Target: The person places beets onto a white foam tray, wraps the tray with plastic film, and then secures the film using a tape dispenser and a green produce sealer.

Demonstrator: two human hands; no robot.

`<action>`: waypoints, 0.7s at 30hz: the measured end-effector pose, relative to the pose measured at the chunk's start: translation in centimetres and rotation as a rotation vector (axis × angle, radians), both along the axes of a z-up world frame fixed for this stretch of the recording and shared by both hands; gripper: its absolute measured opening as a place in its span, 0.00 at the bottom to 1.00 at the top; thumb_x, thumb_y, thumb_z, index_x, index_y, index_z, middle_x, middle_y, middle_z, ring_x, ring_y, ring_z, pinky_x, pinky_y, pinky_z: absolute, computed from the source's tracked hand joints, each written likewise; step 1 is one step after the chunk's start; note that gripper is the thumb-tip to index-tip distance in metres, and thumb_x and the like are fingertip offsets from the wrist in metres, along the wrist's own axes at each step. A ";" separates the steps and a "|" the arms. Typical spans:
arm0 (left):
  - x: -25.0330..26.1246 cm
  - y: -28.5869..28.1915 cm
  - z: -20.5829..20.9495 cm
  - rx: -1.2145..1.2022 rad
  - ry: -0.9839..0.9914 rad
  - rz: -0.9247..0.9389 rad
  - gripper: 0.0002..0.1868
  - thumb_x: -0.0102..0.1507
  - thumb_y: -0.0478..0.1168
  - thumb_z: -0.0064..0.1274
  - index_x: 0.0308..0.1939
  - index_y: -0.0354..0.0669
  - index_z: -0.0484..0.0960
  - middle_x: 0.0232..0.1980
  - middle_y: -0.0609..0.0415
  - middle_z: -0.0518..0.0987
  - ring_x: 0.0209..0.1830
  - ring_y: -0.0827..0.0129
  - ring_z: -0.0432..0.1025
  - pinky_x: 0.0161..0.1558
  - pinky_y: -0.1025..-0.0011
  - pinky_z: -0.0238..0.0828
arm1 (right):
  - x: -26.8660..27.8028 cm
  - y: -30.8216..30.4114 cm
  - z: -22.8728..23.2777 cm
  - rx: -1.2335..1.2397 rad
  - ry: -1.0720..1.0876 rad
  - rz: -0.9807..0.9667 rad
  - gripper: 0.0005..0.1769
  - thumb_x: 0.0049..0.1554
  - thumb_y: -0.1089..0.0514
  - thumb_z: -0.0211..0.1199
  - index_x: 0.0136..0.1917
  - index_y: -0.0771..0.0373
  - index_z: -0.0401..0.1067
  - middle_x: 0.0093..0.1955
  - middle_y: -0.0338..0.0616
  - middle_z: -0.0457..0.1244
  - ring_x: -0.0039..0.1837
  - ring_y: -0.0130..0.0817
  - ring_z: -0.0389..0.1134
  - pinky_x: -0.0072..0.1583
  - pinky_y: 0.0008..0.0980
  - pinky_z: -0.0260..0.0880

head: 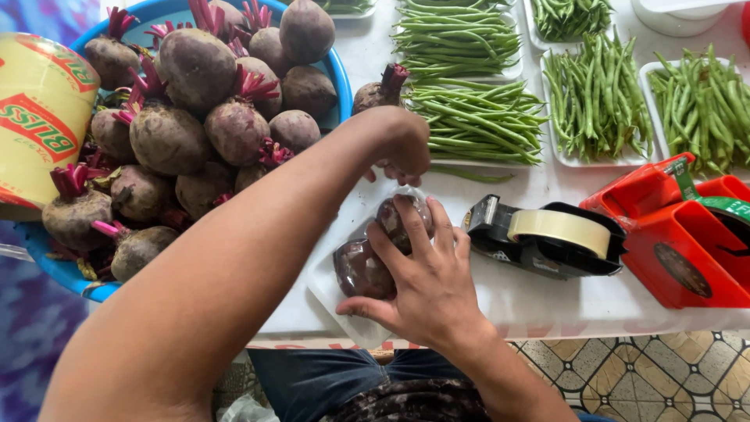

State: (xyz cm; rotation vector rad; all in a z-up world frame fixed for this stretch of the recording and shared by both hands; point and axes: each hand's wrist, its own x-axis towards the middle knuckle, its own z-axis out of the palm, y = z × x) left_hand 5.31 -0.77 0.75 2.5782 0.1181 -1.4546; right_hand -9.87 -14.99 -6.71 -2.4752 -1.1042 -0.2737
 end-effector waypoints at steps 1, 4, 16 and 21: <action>-0.4 0.4 -0.1 -0.016 0.009 0.056 0.13 0.69 0.44 0.53 0.46 0.36 0.84 0.45 0.53 0.82 0.43 0.63 0.75 0.40 0.67 0.79 | 0.0 0.0 -0.1 0.018 -0.026 -0.001 0.53 0.40 0.09 0.62 0.64 0.46 0.72 0.78 0.50 0.52 0.77 0.62 0.51 0.58 0.65 0.61; -1.5 1.0 -0.1 -0.051 -0.011 0.153 0.15 0.68 0.46 0.55 0.42 0.36 0.84 0.43 0.52 0.82 0.43 0.63 0.75 0.35 0.66 0.80 | 0.0 -0.2 -0.1 0.028 -0.046 0.000 0.54 0.40 0.09 0.61 0.67 0.44 0.71 0.79 0.50 0.51 0.77 0.61 0.51 0.60 0.63 0.61; -5.0 3.3 -0.8 -0.254 -0.165 0.475 0.23 0.65 0.52 0.60 0.30 0.31 0.80 0.33 0.46 0.81 0.32 0.63 0.78 0.27 0.69 0.81 | -0.2 -2.5 -2.7 0.154 0.019 0.112 0.56 0.49 0.13 0.47 0.78 0.48 0.62 0.84 0.60 0.43 0.84 0.66 0.46 0.76 0.64 0.51; -8.3 4.0 -5.6 -0.220 -0.400 0.465 0.19 0.67 0.57 0.46 0.49 0.48 0.76 0.52 0.46 0.83 0.55 0.52 0.74 0.53 0.57 0.67 | 0.5 -3.1 -3.0 0.185 0.051 0.151 0.53 0.52 0.14 0.41 0.77 0.48 0.63 0.84 0.60 0.44 0.83 0.66 0.47 0.77 0.63 0.51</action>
